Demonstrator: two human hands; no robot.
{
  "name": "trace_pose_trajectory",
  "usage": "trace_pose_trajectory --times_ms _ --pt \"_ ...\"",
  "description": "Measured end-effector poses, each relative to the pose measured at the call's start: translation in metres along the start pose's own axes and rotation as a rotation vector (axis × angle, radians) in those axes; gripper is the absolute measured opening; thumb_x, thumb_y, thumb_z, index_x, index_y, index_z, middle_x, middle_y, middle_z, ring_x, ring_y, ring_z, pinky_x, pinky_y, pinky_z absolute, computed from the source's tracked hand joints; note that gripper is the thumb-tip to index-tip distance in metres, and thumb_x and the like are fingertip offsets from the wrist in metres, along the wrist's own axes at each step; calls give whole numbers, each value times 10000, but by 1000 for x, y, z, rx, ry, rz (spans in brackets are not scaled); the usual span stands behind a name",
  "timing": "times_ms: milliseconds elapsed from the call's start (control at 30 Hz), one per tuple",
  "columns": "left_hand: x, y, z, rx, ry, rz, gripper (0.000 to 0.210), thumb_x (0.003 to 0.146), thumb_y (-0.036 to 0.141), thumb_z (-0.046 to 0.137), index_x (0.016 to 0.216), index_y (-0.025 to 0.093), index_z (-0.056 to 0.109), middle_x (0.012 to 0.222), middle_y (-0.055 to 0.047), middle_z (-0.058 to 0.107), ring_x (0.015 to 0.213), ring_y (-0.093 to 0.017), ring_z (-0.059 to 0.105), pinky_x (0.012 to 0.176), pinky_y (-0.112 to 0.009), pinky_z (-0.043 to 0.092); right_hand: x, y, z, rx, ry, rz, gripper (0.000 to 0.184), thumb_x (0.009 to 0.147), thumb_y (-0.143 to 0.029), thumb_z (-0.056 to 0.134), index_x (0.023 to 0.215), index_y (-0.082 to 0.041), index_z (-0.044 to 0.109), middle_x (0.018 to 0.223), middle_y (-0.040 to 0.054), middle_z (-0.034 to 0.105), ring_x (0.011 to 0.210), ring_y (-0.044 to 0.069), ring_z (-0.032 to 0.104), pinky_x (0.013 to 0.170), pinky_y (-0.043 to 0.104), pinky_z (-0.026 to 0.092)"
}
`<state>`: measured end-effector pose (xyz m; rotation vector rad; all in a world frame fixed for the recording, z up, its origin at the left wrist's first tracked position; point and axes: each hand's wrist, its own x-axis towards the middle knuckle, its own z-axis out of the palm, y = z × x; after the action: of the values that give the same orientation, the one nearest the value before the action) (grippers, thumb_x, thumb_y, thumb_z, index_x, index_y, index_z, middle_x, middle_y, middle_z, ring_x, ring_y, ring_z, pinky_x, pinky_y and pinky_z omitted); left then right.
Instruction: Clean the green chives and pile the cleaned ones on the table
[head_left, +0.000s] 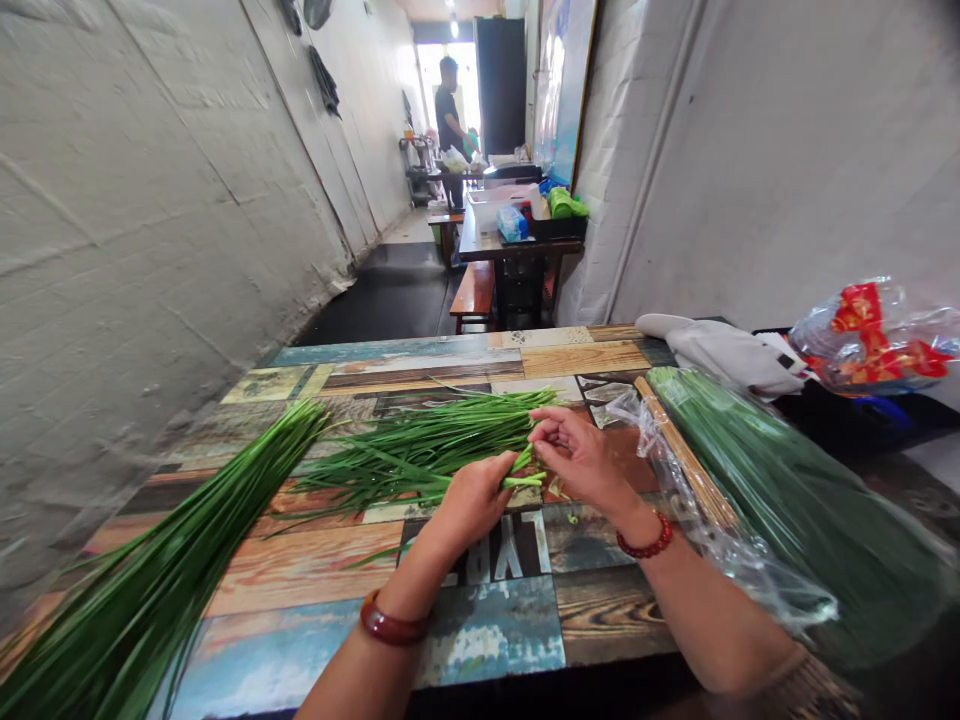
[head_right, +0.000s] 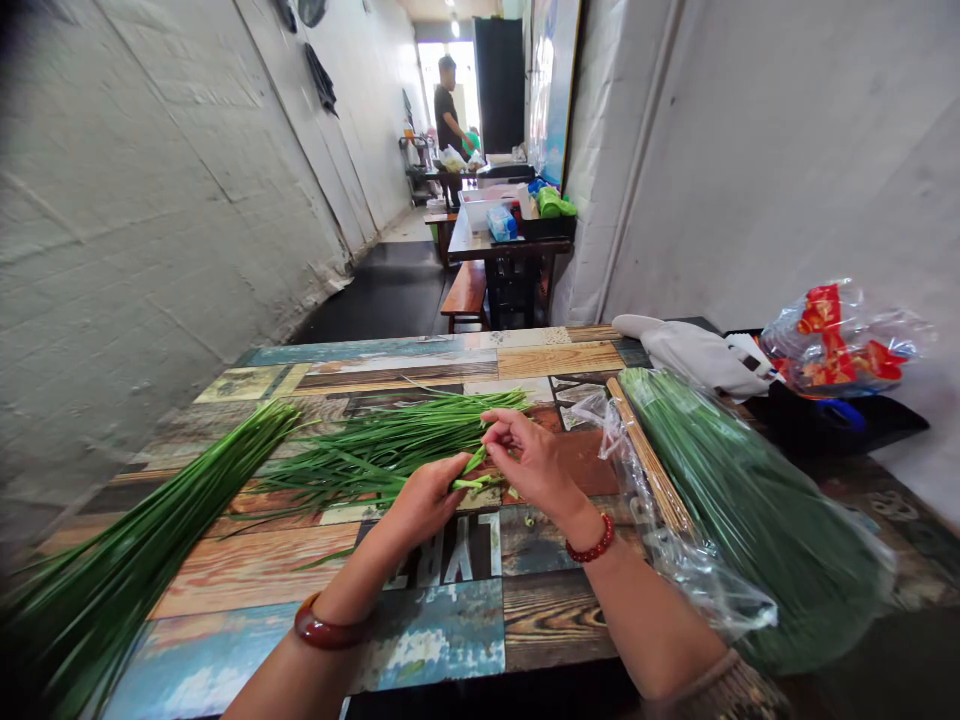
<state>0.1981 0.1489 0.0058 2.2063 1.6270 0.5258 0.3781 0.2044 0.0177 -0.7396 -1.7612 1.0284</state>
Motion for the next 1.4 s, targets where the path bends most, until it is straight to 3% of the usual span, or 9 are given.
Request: trace_pose_trajectory --times_ms 133,267,367,567,633,767,900,1100,1400 --pt "-1 5 -5 271 68 -18 280 812 86 456 1034 195 587 923 -61 680 836 -201 618 699 -275 417 1 0 -5 72 -32 38 322 875 -272 565 1194 -228 551 905 31 672 839 143 649 796 306 543" --pt "-2 11 -10 513 168 -42 256 877 102 394 996 192 602 831 -67 649 732 -197 584 657 -301 375 1 -3 -9 224 -28 59 426 935 -421 489 1323 -246 473 1196 92 626 1048 183 625 913 355 518" --pt "-2 15 -11 514 173 -57 214 900 129 398 921 196 600 796 -63 631 706 -190 574 648 -307 360 -4 -6 -4 187 -66 24 537 952 -510 413 1427 -263 370 1389 109 503 1230 222 529 1034 411 446" --pt "-1 16 -3 437 78 -55 177 927 184 417 962 182 591 824 -68 640 757 -205 610 676 -325 387 -18 2 23 -63 -172 -131 551 971 -461 384 1474 -250 305 1470 97 433 1359 251 395 1127 476 325" --pt "-2 16 -1 421 77 -51 183 930 174 413 994 171 584 855 -77 645 790 -205 620 699 -331 404 -21 7 28 -84 -146 -115 514 982 -440 358 1455 -240 339 1418 107 490 1298 247 468 1089 464 373" --pt "-4 18 5 429 61 11 192 940 172 395 1033 158 562 856 -71 643 784 -201 627 701 -330 431 -21 17 28 -117 42 -28 407 991 -400 350 1346 -237 462 1110 92 658 932 199 659 885 386 503" --pt "-5 22 11 412 32 88 164 928 154 402 982 150 556 834 -75 630 752 -207 626 668 -331 449 -20 24 23 -250 134 6 360 970 -381 405 1274 -228 520 956 59 666 764 172 652 781 344 509" --pt "-6 23 16 378 6 122 135 917 149 418 963 149 545 834 -89 622 776 -205 627 678 -323 467 -19 24 19 -371 110 44 346 949 -365 423 1225 -204 557 742 17 624 686 173 601 702 312 479" --pt "-7 22 14 437 -13 87 157 896 119 443 1007 170 542 854 -63 623 803 -196 625 701 -306 496 -18 37 29 -138 112 83 327 955 -383 413 1191 -219 568 687 -2 580 635 163 574 635 278 474"
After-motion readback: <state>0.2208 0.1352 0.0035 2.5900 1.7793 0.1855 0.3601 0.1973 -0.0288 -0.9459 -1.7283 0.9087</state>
